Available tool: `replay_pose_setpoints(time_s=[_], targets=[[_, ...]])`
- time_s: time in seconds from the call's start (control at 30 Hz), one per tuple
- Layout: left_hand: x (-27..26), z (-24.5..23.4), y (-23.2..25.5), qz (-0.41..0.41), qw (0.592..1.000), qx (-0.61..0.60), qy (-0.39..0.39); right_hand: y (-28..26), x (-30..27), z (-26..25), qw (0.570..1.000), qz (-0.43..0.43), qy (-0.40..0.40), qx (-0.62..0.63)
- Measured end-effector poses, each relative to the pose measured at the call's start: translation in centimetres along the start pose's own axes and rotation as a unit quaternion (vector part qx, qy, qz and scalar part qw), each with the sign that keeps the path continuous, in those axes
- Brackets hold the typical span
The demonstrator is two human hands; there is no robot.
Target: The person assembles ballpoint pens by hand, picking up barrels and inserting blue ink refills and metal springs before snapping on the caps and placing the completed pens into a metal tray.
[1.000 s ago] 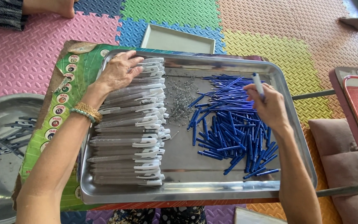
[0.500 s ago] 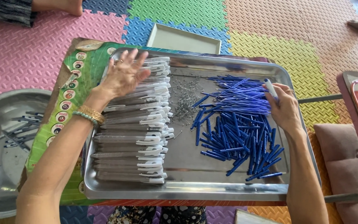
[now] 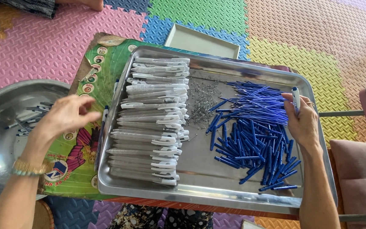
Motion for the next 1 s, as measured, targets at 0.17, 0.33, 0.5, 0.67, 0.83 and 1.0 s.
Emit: replay_pose_setpoints(time_s=[0.17, 0.33, 0.5, 0.67, 0.83, 1.0], targets=[[-1.6, 2.0, -0.4, 0.013, 0.999, 0.044, -0.016, 0.9, 0.1, 0.9, 1.0, -0.004, -0.007, 0.009], [-1.8, 1.8, 1.0, -0.01, 0.999, 0.043, 0.009, -0.4, -0.5, 0.6, 0.999, 0.023, -0.007, 0.04], [-0.4, 2.7, -0.1, -0.009, 0.99, 0.12, 0.073, -2.6, -0.7, 0.3, 0.994, 0.031, 0.009, 0.107], [-4.0, -3.7, 4.2, -0.006, 0.978, -0.162, 0.129, -3.6, -1.9, 0.5, 0.976, 0.015, 0.023, 0.216], [-4.2, -4.2, 12.6, -0.006, 0.85, -0.527, 0.009, -9.9, -2.7, 1.9, 0.934, 0.045, -0.034, 0.354], [-2.5, 3.8, 18.7, 0.128, 0.751, -0.638, -0.115, -17.5, -4.5, 3.0, 0.906, -0.01, -0.087, 0.414]])
Point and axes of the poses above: each hand's wrist, its own x-axis towards the middle knuckle, its own z-axis out of the palm, y = z × x, the point moved 2 cm from there along x, towards the middle knuckle, and after that the axes turned 8 degrees about y, right-handed, at the moved point
